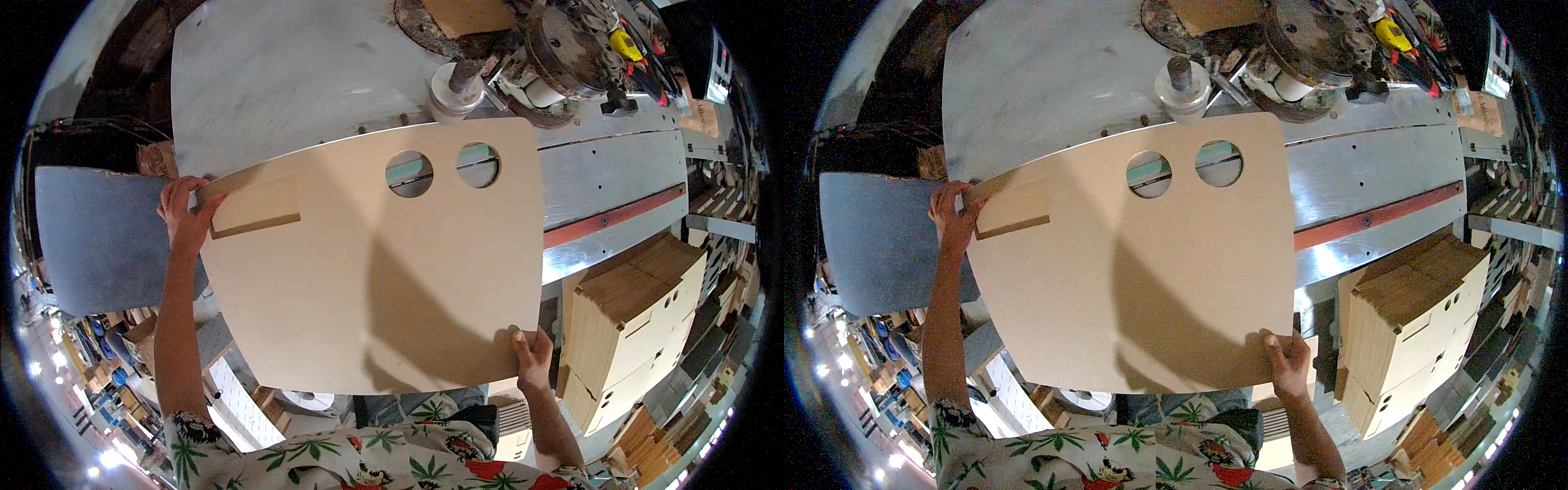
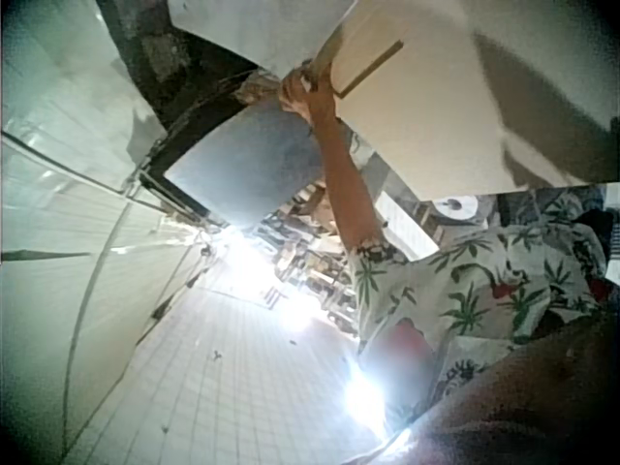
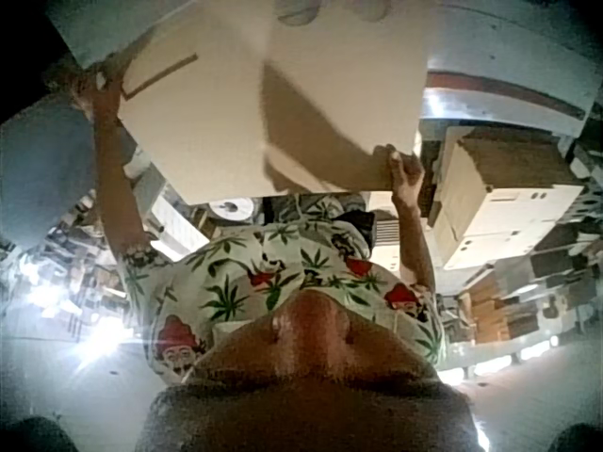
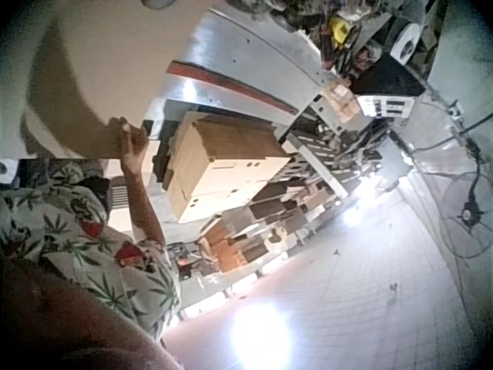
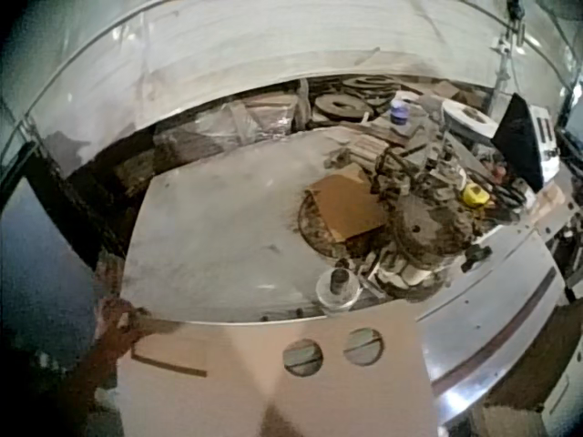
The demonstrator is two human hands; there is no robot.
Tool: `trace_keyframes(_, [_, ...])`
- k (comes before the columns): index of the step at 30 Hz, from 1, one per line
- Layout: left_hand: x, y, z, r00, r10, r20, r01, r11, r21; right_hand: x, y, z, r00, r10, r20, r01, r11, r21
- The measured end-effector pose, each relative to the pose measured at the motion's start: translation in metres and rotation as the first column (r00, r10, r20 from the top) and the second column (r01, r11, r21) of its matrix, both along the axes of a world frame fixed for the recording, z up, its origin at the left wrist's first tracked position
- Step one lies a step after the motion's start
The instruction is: The person applies edge banding to rectangular wooden boards using a hot-melt edge banding machine. They pick up boards from a stack, feed the edges into the machine, and then stack the finished boards on the floor.
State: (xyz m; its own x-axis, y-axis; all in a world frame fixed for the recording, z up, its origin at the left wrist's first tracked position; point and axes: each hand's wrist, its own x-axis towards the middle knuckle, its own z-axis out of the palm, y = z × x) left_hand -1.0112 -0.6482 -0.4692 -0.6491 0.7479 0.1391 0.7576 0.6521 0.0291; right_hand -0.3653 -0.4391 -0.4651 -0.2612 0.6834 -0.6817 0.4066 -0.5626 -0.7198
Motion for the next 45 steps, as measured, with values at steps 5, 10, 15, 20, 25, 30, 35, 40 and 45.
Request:
trace_keyframes(5, [-0.009,-0.027,-0.006,0.999,0.038,-0.009,-0.038,0.999,-0.014,-0.016,-0.008,0.005,0.999,0.005,-0.037,-0.006,1.0,-0.027])
trace_keyframes(10, [-0.022,-0.059,-0.015,0.998,0.058,-0.001,-0.058,0.998,-0.007,-0.029,-0.017,0.006,0.999,0.052,-0.014,-0.052,0.999,-0.003])
trace_keyframes(15, [-0.017,-0.087,-0.019,0.998,0.058,0.003,-0.058,0.998,0.029,-0.04,-0.027,0.007,0.997,0.068,-0.032,-0.07,0.997,-0.046])
trace_keyframes(20, [0.049,-0.21,-0.051,0.914,0.18,0.364,-0.303,0.898,0.318,-0.065,-0.048,0.01,0.994,0.092,-0.052,-0.096,0.992,-0.077])
trace_keyframes(25, [0.163,-0.367,-0.045,0.045,0.517,0.855,-0.783,0.55,-0.291,-0.081,-0.065,0.008,0.993,0.109,-0.042,-0.11,0.993,-0.037])
trace_keyframes(30, [0.187,-0.36,-0.021,-0.101,0.227,0.969,-0.858,0.473,-0.2,-0.088,-0.065,0.004,0.997,0.08,0.008,-0.08,0.997,0.01])
trace_keyframes(35, [0.188,-0.317,0.002,-0.158,0.291,0.944,-0.848,0.45,-0.28,-0.087,-0.06,-0.016,0.992,0.058,0.115,-0.099,0.915,0.392])
trace_keyframes(40, [0.199,-0.289,0.0,0.055,0.184,0.981,-0.878,0.477,-0.04,-0.099,-0.048,-0.014,0.998,-0.067,-0.015,0.059,0.731,0.68])
trace_keyframes(45, [0.207,-0.321,0.002,0.074,0.239,0.968,-0.924,0.382,-0.023,-0.069,-0.058,-0.024,0.934,0.071,0.351,-0.357,0.271,0.894])
